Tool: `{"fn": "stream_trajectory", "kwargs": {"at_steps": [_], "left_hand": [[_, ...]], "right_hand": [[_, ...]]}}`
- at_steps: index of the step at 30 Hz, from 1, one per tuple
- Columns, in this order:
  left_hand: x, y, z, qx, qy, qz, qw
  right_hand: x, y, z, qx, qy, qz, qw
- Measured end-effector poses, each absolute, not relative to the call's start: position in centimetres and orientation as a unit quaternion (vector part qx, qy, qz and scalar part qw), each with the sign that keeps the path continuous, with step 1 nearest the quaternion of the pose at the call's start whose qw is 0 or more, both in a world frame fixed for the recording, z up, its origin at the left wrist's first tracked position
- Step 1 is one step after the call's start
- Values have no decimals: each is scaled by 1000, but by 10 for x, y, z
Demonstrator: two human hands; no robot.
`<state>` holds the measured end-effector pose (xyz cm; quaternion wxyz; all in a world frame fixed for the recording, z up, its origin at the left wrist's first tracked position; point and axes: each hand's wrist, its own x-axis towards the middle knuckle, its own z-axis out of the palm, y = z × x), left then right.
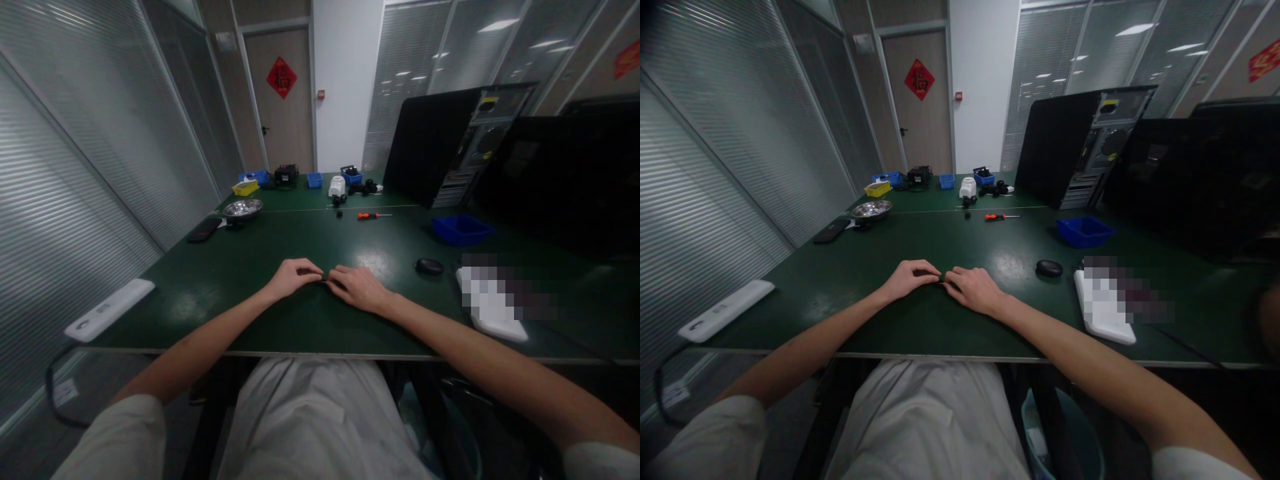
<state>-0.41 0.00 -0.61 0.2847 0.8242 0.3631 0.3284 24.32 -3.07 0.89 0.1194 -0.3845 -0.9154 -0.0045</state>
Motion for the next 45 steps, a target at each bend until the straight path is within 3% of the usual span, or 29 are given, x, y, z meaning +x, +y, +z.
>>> {"fn": "stream_trajectory", "kwargs": {"at_steps": [8, 19, 24, 33, 38, 45], "left_hand": [[-11, 23, -15, 854, 394, 276, 198], [-2, -9, 5, 905, 281, 256, 191], [-5, -4, 3, 908, 303, 249, 147], [-21, 0, 8, 900, 348, 209, 160], [-95, 25, 15, 839, 467, 229, 158], [-265, 47, 18, 666, 723, 184, 13]], "right_hand": [[244, -30, 9, -381, -916, 4, 129], [247, -27, 5, -381, -914, -1, 140], [248, -27, 7, -383, -912, 6, 145], [248, -29, 11, -394, -909, 20, 134], [248, -29, 13, -395, -909, 35, 131], [248, -27, 8, -394, -909, 23, 135]]}}
